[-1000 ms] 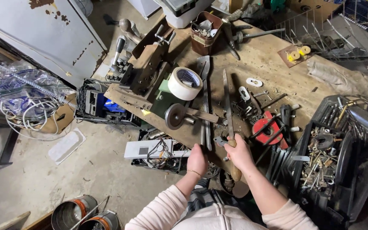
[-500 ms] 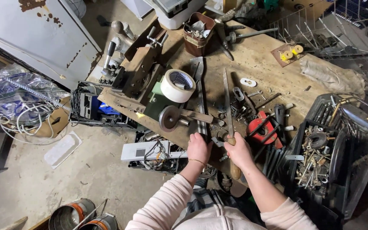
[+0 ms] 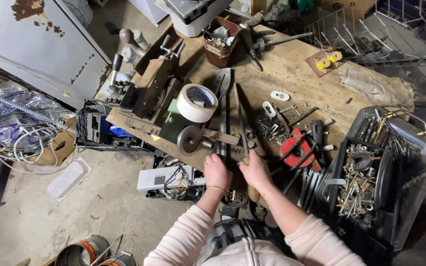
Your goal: The person stands at a cluttered workbench and sorts small metal hardware pieces, picking them up one at a time and placing them into compartments of an open toolbox tray. They then walk through the cluttered garage, picking up scattered items and placing them into a bucket and other containers.
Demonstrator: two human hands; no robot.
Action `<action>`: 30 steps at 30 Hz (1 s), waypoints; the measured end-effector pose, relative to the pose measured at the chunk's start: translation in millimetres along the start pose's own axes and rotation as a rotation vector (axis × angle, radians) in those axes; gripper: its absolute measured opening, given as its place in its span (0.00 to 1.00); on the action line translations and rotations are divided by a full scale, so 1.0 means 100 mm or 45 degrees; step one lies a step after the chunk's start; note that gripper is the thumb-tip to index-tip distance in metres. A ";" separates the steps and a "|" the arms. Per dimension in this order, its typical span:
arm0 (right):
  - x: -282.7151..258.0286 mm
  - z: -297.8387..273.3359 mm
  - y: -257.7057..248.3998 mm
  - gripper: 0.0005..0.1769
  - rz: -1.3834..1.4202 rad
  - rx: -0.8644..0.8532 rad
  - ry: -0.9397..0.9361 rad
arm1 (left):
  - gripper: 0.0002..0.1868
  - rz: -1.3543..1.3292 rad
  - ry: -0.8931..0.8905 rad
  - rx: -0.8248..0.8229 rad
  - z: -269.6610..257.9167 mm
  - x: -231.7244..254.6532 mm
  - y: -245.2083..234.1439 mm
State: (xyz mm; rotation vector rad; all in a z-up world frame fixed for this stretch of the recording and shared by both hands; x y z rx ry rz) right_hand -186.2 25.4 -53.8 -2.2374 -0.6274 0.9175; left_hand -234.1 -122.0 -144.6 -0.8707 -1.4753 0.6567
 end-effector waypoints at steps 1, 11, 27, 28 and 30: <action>-0.07 -0.03 0.02 0.25 0.000 0.000 0.003 | 0.29 0.000 0.001 -0.003 0.00 -0.01 -0.07; -0.05 0.38 0.38 0.28 0.414 0.071 -0.172 | 0.32 0.194 0.123 0.287 0.03 -0.29 -0.17; -0.15 0.32 0.35 0.43 0.284 0.038 -0.093 | 0.23 0.325 0.264 0.507 0.01 -0.43 -0.28; -0.13 0.38 0.45 0.43 0.287 0.041 -0.088 | 0.23 0.323 0.269 0.503 -0.01 -0.40 -0.31; -0.12 0.51 0.70 0.44 0.304 -0.025 -0.090 | 0.26 0.270 0.300 0.460 -0.02 -0.36 -0.38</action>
Point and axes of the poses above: each hand's wrist, its own z-axis towards the middle knuckle, its own y-axis out of the palm, x = y × z, the point moved 8 cm from there along z, towards the middle knuckle, and after that the axes turned 15 degrees about -z, right-handed, at the moved point
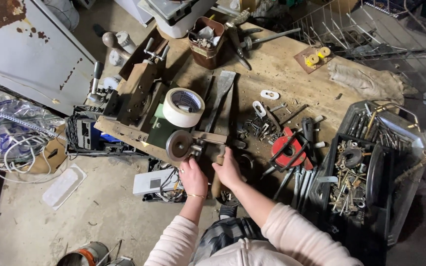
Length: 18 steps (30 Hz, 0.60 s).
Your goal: The person stands at a cluttered workbench and sorts small metal hardware pieces, picking them up one at a time and placing them into compartments of an open toolbox tray. They then walk through the cluttered garage, picking up scattered items and placing them into a bucket and other containers.
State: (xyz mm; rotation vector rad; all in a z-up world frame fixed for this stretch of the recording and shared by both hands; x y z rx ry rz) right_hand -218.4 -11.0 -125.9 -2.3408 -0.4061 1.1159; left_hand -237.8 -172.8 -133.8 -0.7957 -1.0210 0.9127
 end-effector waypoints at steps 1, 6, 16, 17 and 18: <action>0.00 0.03 0.06 0.44 0.003 0.001 0.002 | 0.26 0.000 0.004 -0.001 -0.01 -0.01 -0.02; -0.18 0.08 0.26 0.46 0.055 -0.059 -0.072 | 0.26 -0.299 -0.026 -0.008 -0.06 0.02 -0.20; 0.01 -0.51 -0.61 0.23 -0.135 0.057 -0.230 | 0.26 -0.386 0.121 -0.207 -0.27 0.20 -0.15; 0.19 -0.61 -0.81 0.20 -0.134 0.177 -0.138 | 0.27 -0.380 0.121 -0.211 -0.24 0.20 -0.14; 0.37 -0.72 -1.01 0.17 -0.133 0.297 -0.047 | 0.28 -0.374 0.120 -0.214 -0.21 0.22 -0.14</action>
Point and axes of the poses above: each hand's wrist, its own z-axis towards the middle knuckle, its own y-axis out of the palm, x = y × z, the point moved 8 cm from there along z, towards the middle knuckle, and after that the axes turned 15 degrees about -z, right-handed, at the moved point
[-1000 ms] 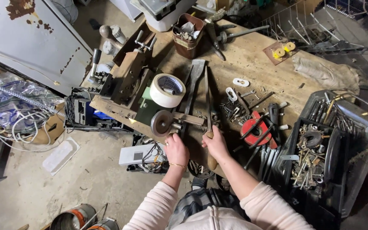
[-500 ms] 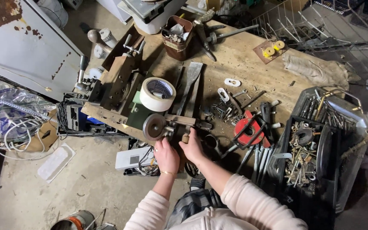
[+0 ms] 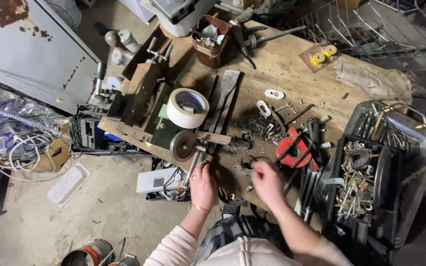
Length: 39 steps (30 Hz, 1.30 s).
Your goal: The person stands at a cluttered workbench and sorts small metal hardware pieces, picking them up one at a time and placing them into compartments of an open toolbox tray. They then walk through the cluttered garage, picking up scattered items and placing them into a bucket and other containers.
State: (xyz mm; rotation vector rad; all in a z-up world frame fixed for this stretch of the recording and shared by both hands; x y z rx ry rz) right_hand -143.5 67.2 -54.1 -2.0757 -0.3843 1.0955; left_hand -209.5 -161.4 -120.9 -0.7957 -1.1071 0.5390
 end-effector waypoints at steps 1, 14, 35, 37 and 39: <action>0.03 -0.07 -0.13 0.17 0.005 0.001 -0.004 | 0.28 0.005 0.004 0.003 0.01 0.01 -0.02; 0.53 -0.23 0.38 0.46 0.178 -0.448 0.288 | 0.25 -0.115 -0.056 0.015 -0.06 0.25 -0.31; -1.33 1.16 0.48 0.35 0.045 -0.280 0.249 | 0.15 -0.437 -0.205 -0.163 -0.46 0.33 -0.70; -1.36 1.06 0.41 0.32 0.052 -0.356 0.236 | 0.15 -0.457 -0.183 -0.199 -0.43 0.39 -0.62; -1.33 0.99 0.33 0.36 -0.045 -0.342 0.143 | 0.17 -0.486 -0.094 -0.281 -0.42 0.49 -0.48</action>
Point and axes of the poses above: each hand's wrist, its own z-axis towards the middle knuckle, its own y-axis out of the palm, x = y × z, the point moved 8 cm from there along z, towards the middle knuckle, and after that the axes turned 15 degrees about -z, right-handed, at the moved point
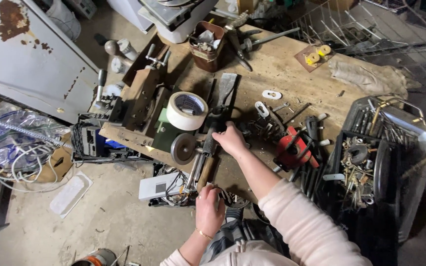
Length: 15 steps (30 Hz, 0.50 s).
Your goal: The person stands at a cluttered workbench and sorts small metal hardware pieces, picking them up one at a time and placing them into compartments of an open toolbox tray. They then walk through the cluttered garage, picking up scattered items and placing them into a bucket and other containers.
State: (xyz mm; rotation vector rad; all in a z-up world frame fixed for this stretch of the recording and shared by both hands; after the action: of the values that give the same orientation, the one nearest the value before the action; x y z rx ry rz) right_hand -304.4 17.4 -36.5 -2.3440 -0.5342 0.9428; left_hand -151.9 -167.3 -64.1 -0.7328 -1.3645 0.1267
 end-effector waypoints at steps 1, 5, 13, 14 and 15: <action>0.10 -0.08 -0.06 0.36 0.005 0.006 0.009 | 0.17 -0.003 0.006 -0.010 0.03 0.05 0.05; 0.56 -0.35 -0.46 0.32 0.068 0.133 -0.062 | 0.15 -0.224 0.163 -0.167 0.22 0.32 0.37; 2.04 -0.51 -1.68 0.22 -0.175 0.585 0.202 | 0.15 -0.262 0.085 -0.342 0.79 0.36 1.31; 2.27 -0.34 -1.62 0.23 -0.349 0.495 0.241 | 0.14 -0.324 -0.012 -0.372 0.90 0.34 1.45; 2.51 -0.18 -1.57 0.23 -0.520 0.401 0.280 | 0.14 -0.384 -0.110 -0.401 1.00 0.31 1.59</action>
State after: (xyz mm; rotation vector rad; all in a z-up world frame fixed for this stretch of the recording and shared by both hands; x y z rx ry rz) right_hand -146.1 267.3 -54.4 -1.9248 -0.6850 0.5285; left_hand -184.5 11.1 -121.6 -0.7782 -1.5816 -0.3045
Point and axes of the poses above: each hand's wrist, its own z-axis towards the middle knuckle, its own y-axis out of the palm, x = y × z, the point moved 8 cm from there along z, towards the middle knuckle, and after that the axes turned 15 degrees about -z, right-handed, at the moved point
